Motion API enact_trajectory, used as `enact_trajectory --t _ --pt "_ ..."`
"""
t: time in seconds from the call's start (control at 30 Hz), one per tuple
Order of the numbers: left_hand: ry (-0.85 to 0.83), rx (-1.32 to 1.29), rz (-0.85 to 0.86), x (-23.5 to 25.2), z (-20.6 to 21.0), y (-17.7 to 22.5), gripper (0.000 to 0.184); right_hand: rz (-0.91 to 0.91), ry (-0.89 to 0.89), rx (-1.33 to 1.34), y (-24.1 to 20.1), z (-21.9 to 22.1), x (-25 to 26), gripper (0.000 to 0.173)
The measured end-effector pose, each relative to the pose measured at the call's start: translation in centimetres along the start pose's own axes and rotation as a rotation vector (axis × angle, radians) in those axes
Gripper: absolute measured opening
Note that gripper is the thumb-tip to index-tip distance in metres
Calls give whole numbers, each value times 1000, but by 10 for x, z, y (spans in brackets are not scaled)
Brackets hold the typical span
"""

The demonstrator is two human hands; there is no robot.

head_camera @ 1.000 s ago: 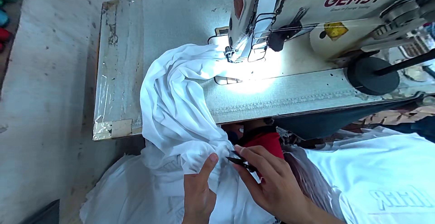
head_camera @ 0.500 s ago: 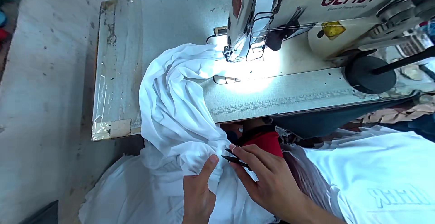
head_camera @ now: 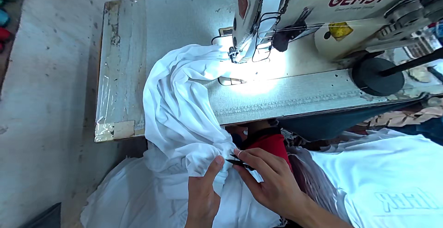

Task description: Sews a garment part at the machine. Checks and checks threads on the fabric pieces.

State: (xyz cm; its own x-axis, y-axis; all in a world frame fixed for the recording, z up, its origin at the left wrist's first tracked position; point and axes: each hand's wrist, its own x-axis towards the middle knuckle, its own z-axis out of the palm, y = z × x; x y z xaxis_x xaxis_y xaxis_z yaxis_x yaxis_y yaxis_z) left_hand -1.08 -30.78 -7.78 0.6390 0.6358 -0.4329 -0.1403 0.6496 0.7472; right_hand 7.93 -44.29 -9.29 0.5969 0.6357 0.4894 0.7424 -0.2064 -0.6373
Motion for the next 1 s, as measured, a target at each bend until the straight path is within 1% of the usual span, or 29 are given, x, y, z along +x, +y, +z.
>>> enact_trajectory --t 0.3,0.53,0.6,0.7,0.77,0.83,0.9,0.93,0.97,1.0 --pt "-4 15 20 -1 3 1 31 -55 77 132 8 9 -4 22" --pt "-48 72 84 3 6 -2 33 150 46 406 11 1 -4 30" --pt "-36 86 73 7 5 -6 30 209 57 466 15 -8 0 32" --pt "-9 91 20 9 2 -9 26 259 15 541 19 -19 6 34" --pt "-15 87 27 9 1 -10 25 320 -39 501 28 -24 10 39" --pt "-22 99 52 8 -2 -9 25 332 -132 292 37 -24 5 39" --pt "-27 107 81 9 -5 -4 24 229 -242 14 48 -23 -7 37" --pt "-29 110 98 10 -8 -2 23 165 -282 -56 54 -23 -14 37" --pt "-30 117 116 12 -11 0 23 127 -320 -48 60 -26 -21 39" --pt "-37 126 137 14 -14 3 22 123 -358 25 66 -31 -27 40"
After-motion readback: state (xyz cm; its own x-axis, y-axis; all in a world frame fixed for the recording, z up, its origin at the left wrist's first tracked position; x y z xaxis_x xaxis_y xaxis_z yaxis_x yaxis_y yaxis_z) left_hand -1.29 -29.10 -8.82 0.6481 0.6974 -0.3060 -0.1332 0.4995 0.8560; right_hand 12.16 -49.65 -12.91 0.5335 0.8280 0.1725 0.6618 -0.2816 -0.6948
